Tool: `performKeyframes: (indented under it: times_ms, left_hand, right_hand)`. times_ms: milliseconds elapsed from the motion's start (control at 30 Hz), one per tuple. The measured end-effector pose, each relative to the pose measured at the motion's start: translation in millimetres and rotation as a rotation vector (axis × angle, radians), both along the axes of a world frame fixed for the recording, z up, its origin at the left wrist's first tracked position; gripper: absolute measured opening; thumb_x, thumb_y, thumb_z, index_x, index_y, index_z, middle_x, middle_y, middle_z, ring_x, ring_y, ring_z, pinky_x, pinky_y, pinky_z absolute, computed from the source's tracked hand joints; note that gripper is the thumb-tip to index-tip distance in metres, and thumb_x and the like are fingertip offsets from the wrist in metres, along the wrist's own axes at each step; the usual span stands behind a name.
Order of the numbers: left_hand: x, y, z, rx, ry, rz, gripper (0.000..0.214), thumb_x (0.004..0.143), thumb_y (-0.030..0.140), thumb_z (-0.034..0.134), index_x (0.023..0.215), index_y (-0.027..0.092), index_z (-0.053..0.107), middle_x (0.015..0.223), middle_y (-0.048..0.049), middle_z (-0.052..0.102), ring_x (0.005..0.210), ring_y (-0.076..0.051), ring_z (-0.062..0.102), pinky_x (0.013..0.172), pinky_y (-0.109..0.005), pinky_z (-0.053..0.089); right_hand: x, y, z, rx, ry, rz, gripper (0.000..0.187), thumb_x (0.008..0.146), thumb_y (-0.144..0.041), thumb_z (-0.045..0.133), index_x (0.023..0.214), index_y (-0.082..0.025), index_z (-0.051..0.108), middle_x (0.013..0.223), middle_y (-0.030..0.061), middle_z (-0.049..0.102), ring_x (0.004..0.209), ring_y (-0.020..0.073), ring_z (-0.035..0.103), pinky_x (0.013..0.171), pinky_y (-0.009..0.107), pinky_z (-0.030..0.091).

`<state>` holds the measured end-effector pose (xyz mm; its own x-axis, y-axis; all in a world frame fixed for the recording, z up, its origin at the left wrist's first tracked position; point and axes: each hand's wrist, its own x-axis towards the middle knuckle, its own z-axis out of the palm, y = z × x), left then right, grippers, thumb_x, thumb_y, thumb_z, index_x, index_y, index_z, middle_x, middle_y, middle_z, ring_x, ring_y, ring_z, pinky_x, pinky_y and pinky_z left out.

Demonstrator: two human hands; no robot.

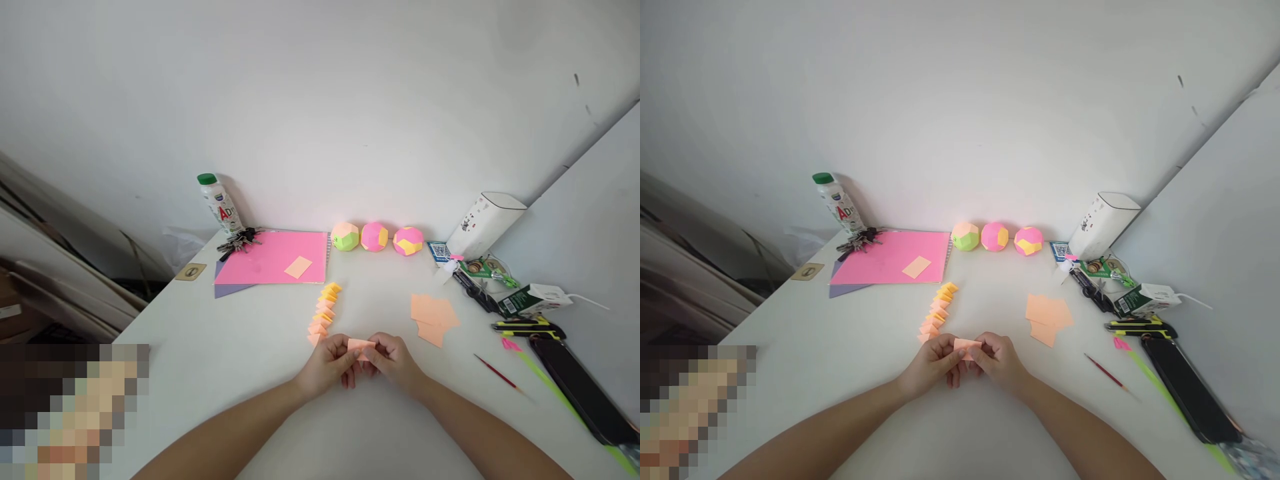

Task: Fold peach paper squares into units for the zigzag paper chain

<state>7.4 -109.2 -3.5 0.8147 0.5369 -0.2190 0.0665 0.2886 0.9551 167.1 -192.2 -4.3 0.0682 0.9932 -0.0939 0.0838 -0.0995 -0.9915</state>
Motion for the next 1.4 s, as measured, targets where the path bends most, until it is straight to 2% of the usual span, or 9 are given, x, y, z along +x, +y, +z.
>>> performKeyframes:
  times_ms: [300,933,1400]
  left_hand:
    - [-0.7,0.5,1.8,0.015,-0.010,-0.049,0.029,0.077,0.041,0.062,0.080,0.015,0.048,0.070,-0.0025,0.065,0.047,-0.009,0.058,0.043,-0.021,0.044]
    - [-0.6,0.1,0.2,0.048,0.052,-0.048,0.034,0.079,0.047,0.058,0.072,0.017,0.044,0.059,-0.0006,0.063,0.045,-0.012,0.059,0.042,-0.022,0.043]
    - [-1.7,0.6,-0.9,0.033,0.044,-0.057,0.035,0.079,0.049,0.056,0.073,0.017,0.044,0.062,-0.0023,0.066,0.045,-0.013,0.060,0.041,-0.021,0.042]
  right_hand:
    - [-1.8,-1.2,1.6,-0.001,-0.032,-0.024,0.027,0.087,-0.039,0.052,0.072,-0.017,0.053,0.063,0.0016,0.062,0.055,0.0126,0.057,0.051,0.024,0.047]
    - [-2.4,-0.6,1.9,-0.002,-0.024,-0.034,0.030,0.086,-0.043,0.052,0.071,-0.016,0.055,0.060,0.0013,0.061,0.053,0.0122,0.057,0.051,0.024,0.048]
    - [-1.3,-0.6,-3.0,0.005,-0.043,-0.023,0.032,0.085,-0.046,0.051,0.071,-0.017,0.054,0.059,0.0003,0.060,0.053,0.0127,0.058,0.051,0.024,0.048]
